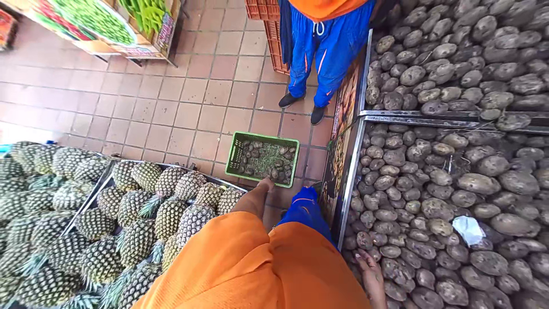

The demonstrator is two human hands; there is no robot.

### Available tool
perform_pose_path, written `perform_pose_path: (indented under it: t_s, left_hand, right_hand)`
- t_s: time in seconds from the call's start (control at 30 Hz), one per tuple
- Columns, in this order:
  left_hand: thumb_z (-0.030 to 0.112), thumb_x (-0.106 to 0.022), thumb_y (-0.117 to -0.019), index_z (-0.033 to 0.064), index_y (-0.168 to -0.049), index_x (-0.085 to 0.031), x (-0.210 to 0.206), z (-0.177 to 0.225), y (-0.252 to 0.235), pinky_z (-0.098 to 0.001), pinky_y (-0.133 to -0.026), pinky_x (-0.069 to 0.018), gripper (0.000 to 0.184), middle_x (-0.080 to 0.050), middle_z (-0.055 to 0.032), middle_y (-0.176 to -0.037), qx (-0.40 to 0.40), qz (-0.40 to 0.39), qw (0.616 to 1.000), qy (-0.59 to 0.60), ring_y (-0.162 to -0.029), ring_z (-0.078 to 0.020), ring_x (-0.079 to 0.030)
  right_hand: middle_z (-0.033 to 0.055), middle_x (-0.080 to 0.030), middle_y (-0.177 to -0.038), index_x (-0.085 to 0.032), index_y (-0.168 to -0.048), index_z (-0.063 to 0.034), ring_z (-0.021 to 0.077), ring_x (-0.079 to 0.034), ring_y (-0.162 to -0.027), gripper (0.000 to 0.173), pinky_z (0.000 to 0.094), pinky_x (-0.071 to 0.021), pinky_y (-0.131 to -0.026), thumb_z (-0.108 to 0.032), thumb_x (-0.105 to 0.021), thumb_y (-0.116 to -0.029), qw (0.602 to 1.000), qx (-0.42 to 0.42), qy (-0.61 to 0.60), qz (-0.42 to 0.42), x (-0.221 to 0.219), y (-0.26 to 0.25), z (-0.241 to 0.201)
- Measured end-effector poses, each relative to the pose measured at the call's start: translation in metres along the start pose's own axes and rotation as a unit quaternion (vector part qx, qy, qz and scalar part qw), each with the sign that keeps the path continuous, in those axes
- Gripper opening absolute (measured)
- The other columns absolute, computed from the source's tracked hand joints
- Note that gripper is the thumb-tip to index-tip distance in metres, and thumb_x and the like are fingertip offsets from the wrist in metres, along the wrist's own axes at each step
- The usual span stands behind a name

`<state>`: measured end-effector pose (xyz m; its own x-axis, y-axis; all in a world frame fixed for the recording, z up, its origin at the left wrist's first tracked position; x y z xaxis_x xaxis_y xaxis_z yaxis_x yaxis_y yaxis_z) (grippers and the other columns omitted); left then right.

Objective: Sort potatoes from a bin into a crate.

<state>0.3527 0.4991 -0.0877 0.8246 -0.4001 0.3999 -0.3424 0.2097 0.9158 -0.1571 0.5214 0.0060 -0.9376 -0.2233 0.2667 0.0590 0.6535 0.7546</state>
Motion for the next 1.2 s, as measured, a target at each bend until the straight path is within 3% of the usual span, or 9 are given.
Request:
perform_pose_path:
  t_s: [0.1, 0.27, 0.5, 0.63, 0.9, 1.2]
  left_hand:
    - [0.034, -0.064, -0.0989, 0.0064, -0.149, -0.049, -0.028, 0.007, 0.001, -0.0650, -0.108, -0.0448, 0.059, -0.058, -0.0234, -0.143, -0.068, -0.056, 0.993, -0.074, -0.134, -0.0413, -0.055]
    - [0.033, -0.067, -0.0975, 0.0069, -0.152, -0.047, -0.055, 0.022, 0.024, -0.0663, -0.105, -0.0455, 0.064, -0.056, -0.0254, -0.144, -0.102, -0.093, 0.985, -0.100, -0.133, -0.0432, -0.055]
    - [0.037, -0.064, -0.1005, 0.0047, -0.144, -0.055, -0.045, 0.064, 0.045, -0.0665, -0.106, -0.0446, 0.055, -0.059, -0.0257, -0.140, -0.144, -0.093, 0.972, -0.158, -0.131, -0.0434, -0.056]
    - [0.037, -0.061, -0.1021, 0.0055, -0.145, -0.054, -0.036, 0.088, 0.047, -0.0650, -0.108, -0.0441, 0.054, -0.059, -0.0247, -0.141, -0.156, -0.080, 0.970, -0.169, -0.132, -0.0420, -0.056]
    - [0.035, -0.057, -0.1034, 0.0049, -0.145, -0.054, -0.034, 0.112, 0.049, -0.0649, -0.106, -0.0447, 0.051, -0.060, -0.0254, -0.139, -0.168, -0.072, 0.957, -0.225, -0.130, -0.0419, -0.058]
    - [0.034, -0.059, -0.1026, 0.0076, -0.147, -0.052, -0.042, 0.106, 0.052, -0.0648, -0.107, -0.0447, 0.052, -0.059, -0.0246, -0.141, -0.164, -0.077, 0.958, -0.221, -0.131, -0.0417, -0.057]
  right_hand:
    - [0.0155, -0.069, -0.120, -0.058, -0.137, -0.0019, 0.0207, -0.069, -0.093, 0.041, 0.0387, -0.0592, -0.079, -0.019, -0.062, -0.1006, 1.000, 0.008, -0.009, 0.004, 0.000, -0.004, 0.001]
    - [0.0162, -0.069, -0.119, -0.058, -0.135, -0.0009, 0.0206, -0.069, -0.095, 0.039, 0.0389, -0.0591, -0.080, -0.019, -0.063, -0.1006, 0.999, 0.028, -0.016, 0.009, -0.002, -0.004, -0.004]
    - [0.0174, -0.069, -0.123, -0.060, -0.135, -0.0009, 0.0251, -0.069, -0.104, 0.040, 0.0457, -0.0584, -0.088, -0.019, -0.064, -0.0997, 0.999, 0.041, -0.015, 0.031, 0.003, 0.000, 0.002]
    - [0.0169, -0.068, -0.127, -0.061, -0.136, -0.0038, 0.0267, -0.067, -0.112, 0.042, 0.0488, -0.0558, -0.094, -0.022, -0.067, -0.0984, 0.998, 0.035, -0.020, 0.047, 0.003, 0.010, 0.005]
    - [0.0180, -0.067, -0.127, -0.060, -0.136, -0.0022, 0.0267, -0.068, -0.110, 0.042, 0.0476, -0.0564, -0.093, -0.021, -0.066, -0.0989, 0.996, 0.033, -0.057, 0.057, 0.004, 0.014, 0.021]
    - [0.0195, -0.066, -0.128, -0.060, -0.136, -0.0019, 0.0277, -0.067, -0.109, 0.041, 0.0472, -0.0559, -0.093, -0.019, -0.065, -0.0993, 0.996, 0.008, -0.069, 0.062, 0.003, 0.020, 0.034]
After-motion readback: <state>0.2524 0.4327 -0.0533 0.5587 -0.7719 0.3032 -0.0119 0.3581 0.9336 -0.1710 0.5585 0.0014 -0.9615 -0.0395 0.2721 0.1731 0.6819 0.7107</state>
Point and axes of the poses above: each hand's wrist, its own y-axis away from the middle knuckle, its own x-axis out of the back of the hand, z = x × y, the point moved 2 cm from there along -y, towards the middle knuckle
